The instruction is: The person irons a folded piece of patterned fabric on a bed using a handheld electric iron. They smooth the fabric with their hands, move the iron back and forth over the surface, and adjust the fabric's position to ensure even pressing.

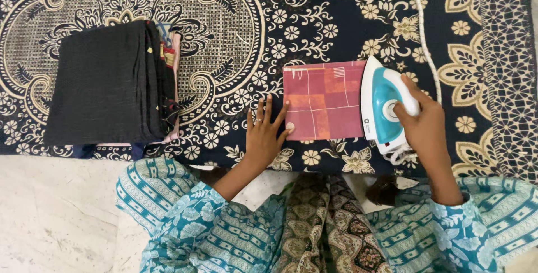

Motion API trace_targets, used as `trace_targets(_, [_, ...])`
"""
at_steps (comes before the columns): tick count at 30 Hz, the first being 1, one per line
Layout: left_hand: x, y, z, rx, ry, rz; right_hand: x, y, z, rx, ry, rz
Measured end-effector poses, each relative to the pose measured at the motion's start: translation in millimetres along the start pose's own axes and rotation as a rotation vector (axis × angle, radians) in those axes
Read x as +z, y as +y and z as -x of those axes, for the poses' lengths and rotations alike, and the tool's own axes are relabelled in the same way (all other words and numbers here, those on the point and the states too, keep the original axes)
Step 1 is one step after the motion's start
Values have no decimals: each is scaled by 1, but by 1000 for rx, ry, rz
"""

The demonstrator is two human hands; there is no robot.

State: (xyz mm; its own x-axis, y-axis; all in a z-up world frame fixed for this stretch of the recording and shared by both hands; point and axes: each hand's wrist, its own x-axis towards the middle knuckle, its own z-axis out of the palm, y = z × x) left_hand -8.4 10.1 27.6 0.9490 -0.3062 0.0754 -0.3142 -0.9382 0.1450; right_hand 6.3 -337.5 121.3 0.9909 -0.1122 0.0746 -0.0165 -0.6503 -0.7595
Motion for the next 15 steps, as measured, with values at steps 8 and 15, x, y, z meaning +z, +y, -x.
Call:
trace_targets(8, [-6, 1, 0, 31, 13, 18, -4, -2, 3, -61, 29, 44])
trace_targets(15, [-23, 9, -3, 191, -39, 156, -13, -10, 1, 42, 55, 157])
